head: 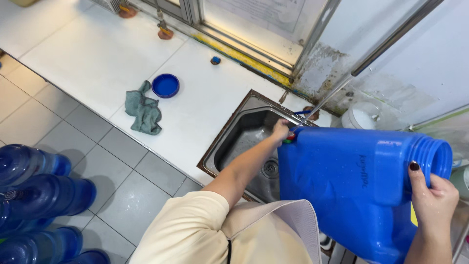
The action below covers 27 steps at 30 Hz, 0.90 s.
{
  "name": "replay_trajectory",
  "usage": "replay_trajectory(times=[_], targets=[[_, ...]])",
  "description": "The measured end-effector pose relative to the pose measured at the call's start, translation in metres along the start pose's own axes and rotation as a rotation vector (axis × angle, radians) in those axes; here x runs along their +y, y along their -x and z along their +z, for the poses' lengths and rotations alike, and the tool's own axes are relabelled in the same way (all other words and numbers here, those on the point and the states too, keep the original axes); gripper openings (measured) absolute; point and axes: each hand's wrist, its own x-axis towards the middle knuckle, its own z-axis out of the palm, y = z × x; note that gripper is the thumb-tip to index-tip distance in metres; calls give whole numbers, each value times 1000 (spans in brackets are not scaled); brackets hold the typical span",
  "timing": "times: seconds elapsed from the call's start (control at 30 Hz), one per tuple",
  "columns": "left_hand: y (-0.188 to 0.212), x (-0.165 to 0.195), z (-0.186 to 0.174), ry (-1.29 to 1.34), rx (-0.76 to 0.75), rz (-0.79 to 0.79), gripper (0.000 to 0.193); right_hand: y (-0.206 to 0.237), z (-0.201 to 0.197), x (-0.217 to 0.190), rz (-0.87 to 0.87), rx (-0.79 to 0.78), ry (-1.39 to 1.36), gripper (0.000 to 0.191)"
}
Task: The person washes a large blue plastic water jug in a stainless steel sink. They scrub the jug with a yellow sponge, unscrew the cap, rinse the interior under the tap, scrub the outside with soapy foam, use a long brush inside the opening, and finally fill the jug with water from the faucet.
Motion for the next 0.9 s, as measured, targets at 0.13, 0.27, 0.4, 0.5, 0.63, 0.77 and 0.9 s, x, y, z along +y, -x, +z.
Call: replay_trajectory(times=[0.13, 0.27, 0.4, 0.5, 0.63, 0.77, 0.9], targets=[[-8, -2, 5, -702, 5, 576, 44, -2, 1, 1, -79, -61, 60, 55], [-7, -6, 16, -863, -206, 705, 67, 5, 6, -2, -34, -59, 113, 52], [-13, 0, 13, -825, -471, 726, 85, 8, 11, -5, -8, -78, 87, 55], [-17, 0, 0, -244, -697, 88, 45, 6, 9, -3, -77, -95, 150, 58], [-16, -3, -7, -590, -425, 205, 42, 4, 6, 2, -13, -75, 126, 56], [-14, 1, 5, -316, -538, -56, 36, 4, 8, 2, 54, -65, 71, 52], [-17, 8, 10, -191, -546, -214, 55, 5, 12, 3, 106, -73, -45, 51]])
